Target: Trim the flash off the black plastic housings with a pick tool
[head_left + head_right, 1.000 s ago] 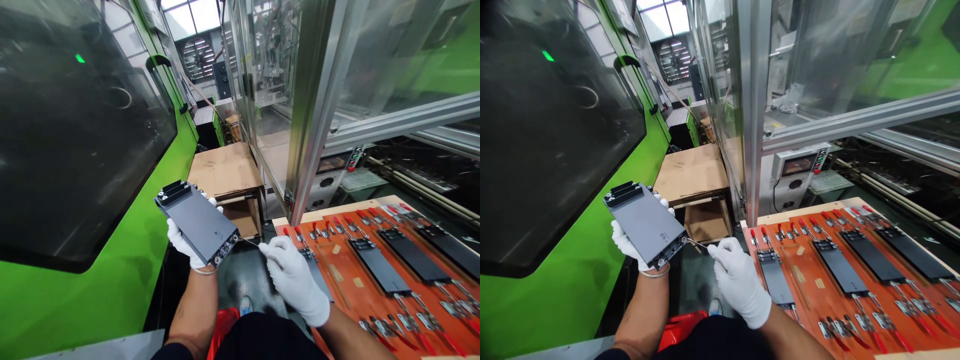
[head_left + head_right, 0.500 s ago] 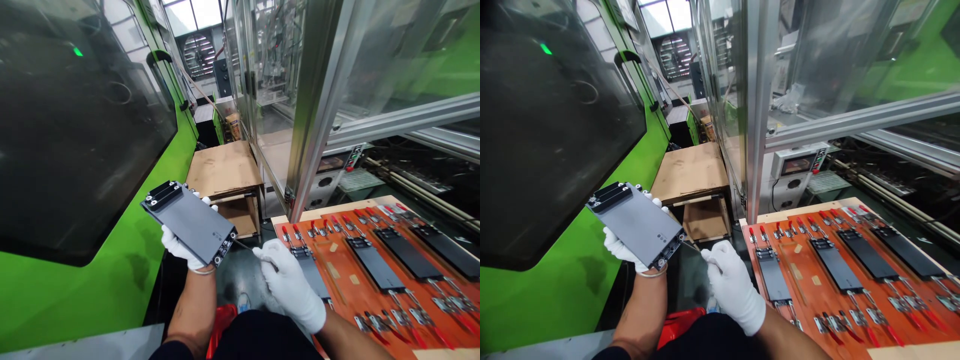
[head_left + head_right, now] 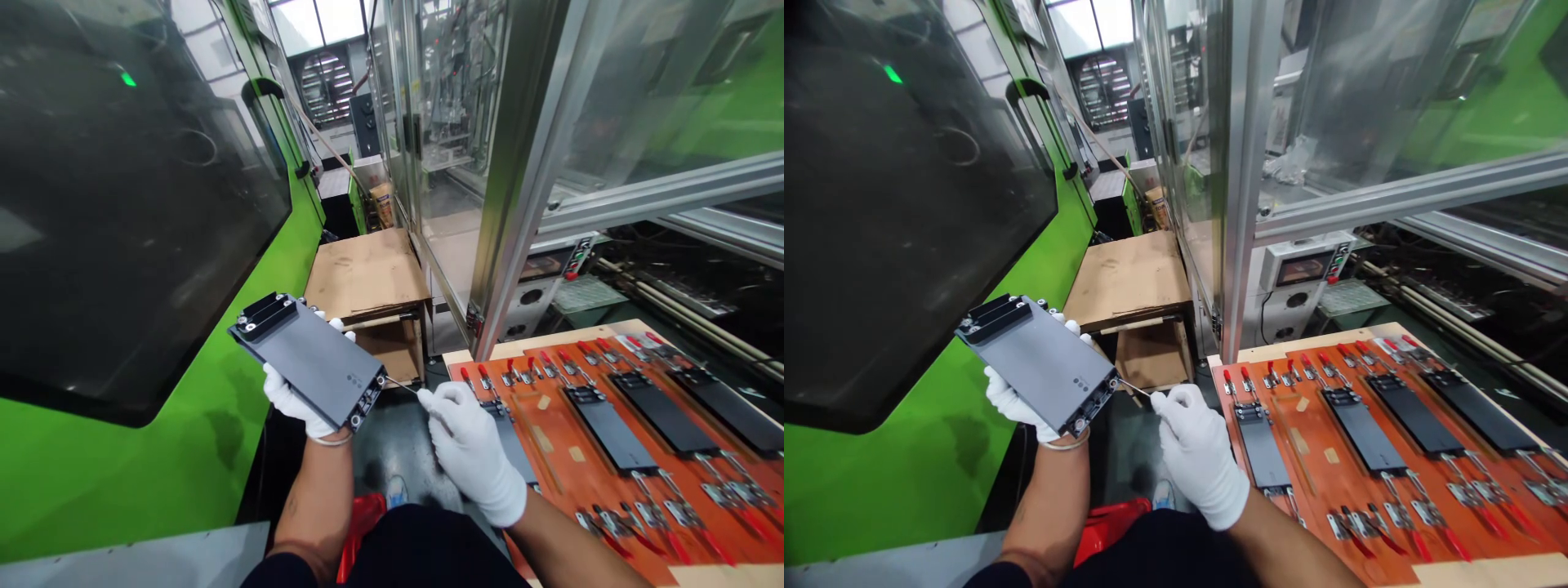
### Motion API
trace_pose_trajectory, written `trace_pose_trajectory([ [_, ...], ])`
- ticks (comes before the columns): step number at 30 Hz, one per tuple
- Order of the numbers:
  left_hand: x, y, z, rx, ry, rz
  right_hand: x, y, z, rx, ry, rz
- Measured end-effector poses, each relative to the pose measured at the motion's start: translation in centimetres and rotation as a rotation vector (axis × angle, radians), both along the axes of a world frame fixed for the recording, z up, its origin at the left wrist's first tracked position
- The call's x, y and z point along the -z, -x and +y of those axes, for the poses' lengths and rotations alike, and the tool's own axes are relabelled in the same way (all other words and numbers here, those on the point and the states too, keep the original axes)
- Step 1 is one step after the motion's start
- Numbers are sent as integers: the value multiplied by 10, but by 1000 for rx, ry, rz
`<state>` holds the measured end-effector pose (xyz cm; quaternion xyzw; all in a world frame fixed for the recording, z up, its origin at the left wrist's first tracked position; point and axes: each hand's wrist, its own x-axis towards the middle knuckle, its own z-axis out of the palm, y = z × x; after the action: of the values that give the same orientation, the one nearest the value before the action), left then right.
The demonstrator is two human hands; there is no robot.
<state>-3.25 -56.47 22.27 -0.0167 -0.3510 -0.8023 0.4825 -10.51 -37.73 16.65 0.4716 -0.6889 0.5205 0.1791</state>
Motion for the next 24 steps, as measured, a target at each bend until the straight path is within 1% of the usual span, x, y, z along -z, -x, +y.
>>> trace_pose_trajectory([
  [2,1,0,-1,14,3,4,1,1,0,55,-16,65],
  [4,2,0,-2,27,11,17,2,0,-1,30,-14,13],
  [6,2,-1,-2,31,18,32,1,-3,-3,-57,-17,-150],
  [9,2,0,-2,20,25,45,-4,-4,-3,-221,-69,-422],
  [11,1,1,-2,7,36,50,-9,-4,-1,-253,-55,-494],
  [13,1,1,-2,-3,49,54,-14,-6,2,-231,13,-442],
  [16,1,2,-3,0,61,45,-16,-12,7,-237,63,-250],
  [18,1,1,-3,1,61,31,-14,-14,9,-250,48,-143],
  [20,0,2,-1,-7,57,22,-9,-15,9,-243,22,-79],
  [24,-2,4,2,-27,50,27,-1,-12,6,-222,-11,-42],
])
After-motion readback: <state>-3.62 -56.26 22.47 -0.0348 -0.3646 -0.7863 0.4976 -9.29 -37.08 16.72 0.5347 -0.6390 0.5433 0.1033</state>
